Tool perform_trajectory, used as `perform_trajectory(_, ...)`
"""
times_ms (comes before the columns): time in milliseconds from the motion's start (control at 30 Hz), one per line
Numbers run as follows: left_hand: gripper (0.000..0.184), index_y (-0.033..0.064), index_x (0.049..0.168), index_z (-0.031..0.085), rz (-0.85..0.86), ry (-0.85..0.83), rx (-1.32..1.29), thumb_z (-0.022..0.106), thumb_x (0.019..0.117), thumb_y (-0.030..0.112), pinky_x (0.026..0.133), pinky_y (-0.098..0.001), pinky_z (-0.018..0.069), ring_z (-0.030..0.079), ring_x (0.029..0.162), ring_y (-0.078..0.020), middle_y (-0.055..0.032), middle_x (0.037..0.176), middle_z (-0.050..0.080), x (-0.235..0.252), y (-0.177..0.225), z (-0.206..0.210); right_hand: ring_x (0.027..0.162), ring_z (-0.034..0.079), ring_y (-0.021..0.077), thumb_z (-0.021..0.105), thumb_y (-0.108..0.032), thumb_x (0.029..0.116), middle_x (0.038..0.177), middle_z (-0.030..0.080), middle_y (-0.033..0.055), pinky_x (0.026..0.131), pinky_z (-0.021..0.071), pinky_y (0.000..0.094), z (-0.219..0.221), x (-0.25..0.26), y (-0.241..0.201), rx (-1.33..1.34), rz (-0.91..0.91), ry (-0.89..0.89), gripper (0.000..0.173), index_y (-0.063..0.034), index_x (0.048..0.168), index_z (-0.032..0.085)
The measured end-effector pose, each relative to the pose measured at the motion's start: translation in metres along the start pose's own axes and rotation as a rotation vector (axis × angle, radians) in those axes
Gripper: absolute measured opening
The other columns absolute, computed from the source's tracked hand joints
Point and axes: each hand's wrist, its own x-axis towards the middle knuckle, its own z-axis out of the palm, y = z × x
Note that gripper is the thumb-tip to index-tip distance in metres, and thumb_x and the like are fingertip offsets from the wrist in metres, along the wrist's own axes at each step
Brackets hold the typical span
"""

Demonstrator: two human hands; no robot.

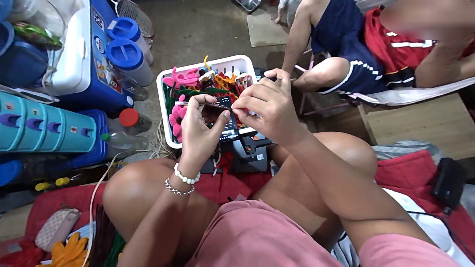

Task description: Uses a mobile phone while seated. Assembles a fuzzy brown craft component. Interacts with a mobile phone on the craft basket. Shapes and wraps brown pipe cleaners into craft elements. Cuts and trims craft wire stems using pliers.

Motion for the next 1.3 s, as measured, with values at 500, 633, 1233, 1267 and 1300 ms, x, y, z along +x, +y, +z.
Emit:
perform_trajectory(500, 0.038, 0.0016, 0.121, 0.049, 0.174, 0.290, 0.128, 0.072, 0.0912, 0.001, 0.086, -0.0287, 0.0607, 0.070, 0.095, -0.0105, -0.0060, 0.107, 0.067, -0.005, -0.007, 0.021, 0.093, 0.070, 0.0201, 0.075, -0.007, 0.0911, 0.097, 0.076, 0.0075, 0.101, 0.0428, 0.0536, 0.025, -0.007, -0.026, 0.100, 0.223, 0.202, 0.007, -0.0066, 0.097, 0.079)
perform_trajectory(633, 0.037, 0.0021, 0.121, 0.047, 0.159, 0.357, 0.086, 0.071, 0.0932, 0.003, 0.088, -0.0299, 0.0599, 0.069, 0.098, -0.0110, -0.0059, 0.109, 0.066, -0.004, -0.008, 0.023, 0.099, 0.070, 0.0171, 0.076, -0.008, 0.0894, 0.103, 0.076, 0.0054, 0.106, 0.0403, 0.0554, 0.032, -0.010, -0.037, 0.238, 0.365, 0.197, 0.017, -0.0067, 0.106, 0.079)
perform_trajectory(1233, 0.027, 0.0130, 0.129, 0.064, -0.275, 0.130, -0.381, 0.063, 0.1023, 0.015, 0.083, -0.0205, 0.0559, 0.067, 0.098, -0.0046, 0.0025, 0.115, 0.070, -0.002, 0.002, 0.011, 0.088, 0.068, 0.0120, 0.076, -0.006, 0.0883, 0.102, 0.076, 0.0024, 0.096, 0.0464, 0.0492, 0.029, -0.007, -0.025, 0.419, 0.520, 0.201, 0.017, -0.0074, 0.105, 0.079)
perform_trajectory(1267, 0.028, 0.0126, 0.131, 0.063, -0.266, 0.105, -0.333, 0.063, 0.1025, 0.016, 0.085, -0.0216, 0.0556, 0.067, 0.100, -0.0050, 0.0023, 0.117, 0.070, -0.001, 0.002, 0.008, 0.083, 0.065, 0.0113, 0.076, -0.008, 0.0886, 0.099, 0.075, 0.0012, 0.092, 0.0473, 0.0467, 0.027, -0.007, -0.025, 0.439, 0.544, 0.187, 0.016, -0.0079, 0.105, 0.078)
perform_trajectory(1300, 0.028, 0.0119, 0.130, 0.064, -0.254, 0.084, -0.295, 0.063, 0.1024, 0.016, 0.087, -0.0229, 0.0555, 0.067, 0.101, -0.0059, 0.0016, 0.117, 0.070, -0.001, 0.002, 0.005, 0.081, 0.063, 0.0110, 0.076, -0.009, 0.0892, 0.097, 0.074, 0.0002, 0.089, 0.0472, 0.0450, 0.025, -0.006, -0.024, 0.456, 0.559, 0.167, 0.015, -0.0086, 0.104, 0.076)
